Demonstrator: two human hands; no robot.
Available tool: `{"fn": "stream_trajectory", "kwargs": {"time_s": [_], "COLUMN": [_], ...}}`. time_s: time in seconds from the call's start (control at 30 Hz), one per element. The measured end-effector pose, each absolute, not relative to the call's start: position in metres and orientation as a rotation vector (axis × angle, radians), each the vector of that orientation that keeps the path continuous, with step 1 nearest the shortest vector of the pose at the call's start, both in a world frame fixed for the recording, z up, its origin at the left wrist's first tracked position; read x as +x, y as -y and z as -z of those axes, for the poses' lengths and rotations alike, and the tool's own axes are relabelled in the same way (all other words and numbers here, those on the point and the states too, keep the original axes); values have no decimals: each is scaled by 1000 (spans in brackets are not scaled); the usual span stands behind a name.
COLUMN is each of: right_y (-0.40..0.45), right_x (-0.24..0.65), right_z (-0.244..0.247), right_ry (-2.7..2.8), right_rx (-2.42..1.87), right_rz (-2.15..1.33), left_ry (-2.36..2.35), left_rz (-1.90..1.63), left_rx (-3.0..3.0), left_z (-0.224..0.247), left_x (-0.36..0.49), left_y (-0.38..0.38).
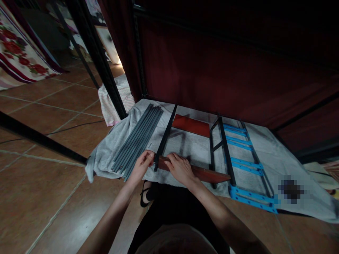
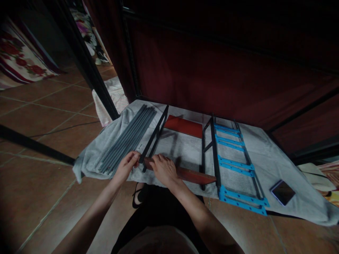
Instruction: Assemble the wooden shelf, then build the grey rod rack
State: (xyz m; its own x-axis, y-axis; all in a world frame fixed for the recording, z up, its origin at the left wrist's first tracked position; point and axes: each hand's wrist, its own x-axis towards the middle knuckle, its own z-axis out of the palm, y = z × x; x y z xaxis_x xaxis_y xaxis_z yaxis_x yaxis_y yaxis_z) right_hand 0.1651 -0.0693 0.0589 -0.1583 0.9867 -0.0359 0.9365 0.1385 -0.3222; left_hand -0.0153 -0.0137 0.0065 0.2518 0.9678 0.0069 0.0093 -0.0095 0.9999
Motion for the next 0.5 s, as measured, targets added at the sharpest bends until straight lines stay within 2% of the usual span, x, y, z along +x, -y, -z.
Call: {"fn": "stream_trajectory", "kwargs": {"time_s": [0.27, 0.5], "right_y": [70, 70], "right_x": [168, 168], "right_z": [-61, -58], "right_ry": [2240, 2245], "right_rx": [-1875, -1837], "right_rz": [-435, -398], "left_ry": [-1030, -994], "left_rz": [-1115, -1049], "left_rx": [1441, 1407], "left_z": [0, -4], "left_x": [-14, -18], "left_y": [8, 12]}}
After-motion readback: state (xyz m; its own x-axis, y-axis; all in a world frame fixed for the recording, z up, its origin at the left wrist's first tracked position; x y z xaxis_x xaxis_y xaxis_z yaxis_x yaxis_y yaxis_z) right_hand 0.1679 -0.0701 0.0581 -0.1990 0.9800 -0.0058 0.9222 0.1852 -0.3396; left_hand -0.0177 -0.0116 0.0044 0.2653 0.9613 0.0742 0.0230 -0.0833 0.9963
